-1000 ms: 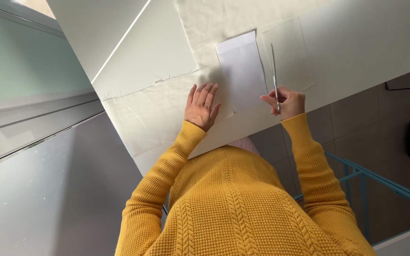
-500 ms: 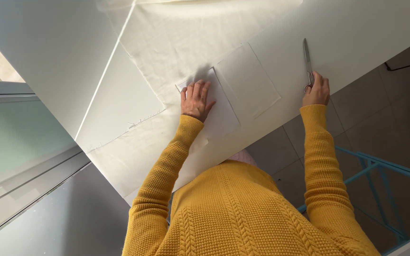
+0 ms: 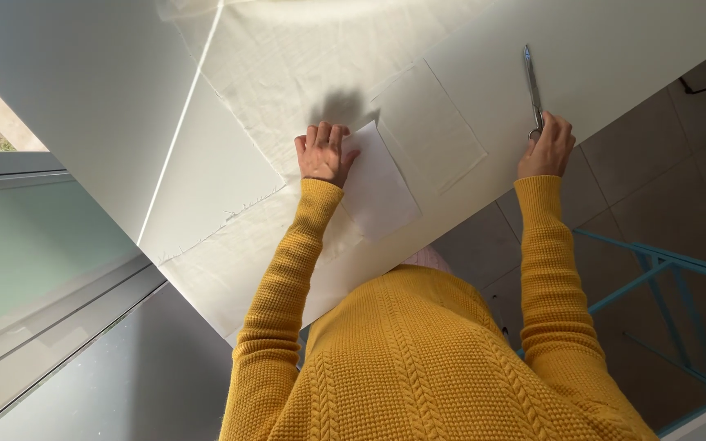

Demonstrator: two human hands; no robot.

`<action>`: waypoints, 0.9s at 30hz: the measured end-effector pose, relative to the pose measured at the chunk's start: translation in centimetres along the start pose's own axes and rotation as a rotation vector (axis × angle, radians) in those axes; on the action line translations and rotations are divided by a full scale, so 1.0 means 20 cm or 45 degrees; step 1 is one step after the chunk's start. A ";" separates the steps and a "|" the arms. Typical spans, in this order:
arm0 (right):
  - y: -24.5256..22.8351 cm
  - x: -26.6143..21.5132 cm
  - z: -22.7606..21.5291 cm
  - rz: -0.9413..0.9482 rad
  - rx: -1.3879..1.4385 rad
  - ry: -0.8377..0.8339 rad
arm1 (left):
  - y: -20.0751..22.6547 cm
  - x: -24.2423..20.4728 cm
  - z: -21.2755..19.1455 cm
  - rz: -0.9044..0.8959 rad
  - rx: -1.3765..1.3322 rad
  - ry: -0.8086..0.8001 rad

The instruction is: The person places a paper pattern on a large piece of white fabric and uses scissors to cut the fabric along the pattern's edges. They repeat this process multiple times, cutting out several rectangular fabric pieces and setting them aside on the table.

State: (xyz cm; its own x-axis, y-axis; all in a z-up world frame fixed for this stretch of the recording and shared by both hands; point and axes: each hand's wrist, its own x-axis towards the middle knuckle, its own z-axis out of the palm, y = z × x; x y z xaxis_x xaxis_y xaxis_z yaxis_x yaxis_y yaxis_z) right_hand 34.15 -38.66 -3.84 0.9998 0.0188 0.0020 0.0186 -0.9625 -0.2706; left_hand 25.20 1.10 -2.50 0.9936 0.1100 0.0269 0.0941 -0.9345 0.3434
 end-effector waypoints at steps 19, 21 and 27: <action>-0.71 -0.73 0.06 -0.383 0.407 -0.231 | -0.20 0.01 -0.20 0.181 0.122 -0.034; -0.67 -0.75 0.11 -0.246 0.496 -0.366 | -0.06 0.07 -0.10 0.214 0.003 -0.068; -0.59 -0.75 0.10 -0.187 0.780 -0.417 | -0.02 0.11 0.08 0.058 0.012 -0.470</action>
State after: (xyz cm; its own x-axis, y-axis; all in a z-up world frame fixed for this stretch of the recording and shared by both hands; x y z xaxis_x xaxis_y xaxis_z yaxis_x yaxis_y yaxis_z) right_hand 19.01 -27.08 -2.52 0.9329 0.3098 -0.1838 0.0517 -0.6201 -0.7829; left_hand 27.46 1.15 -4.10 0.9523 -0.0597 -0.2994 0.0484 -0.9388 0.3410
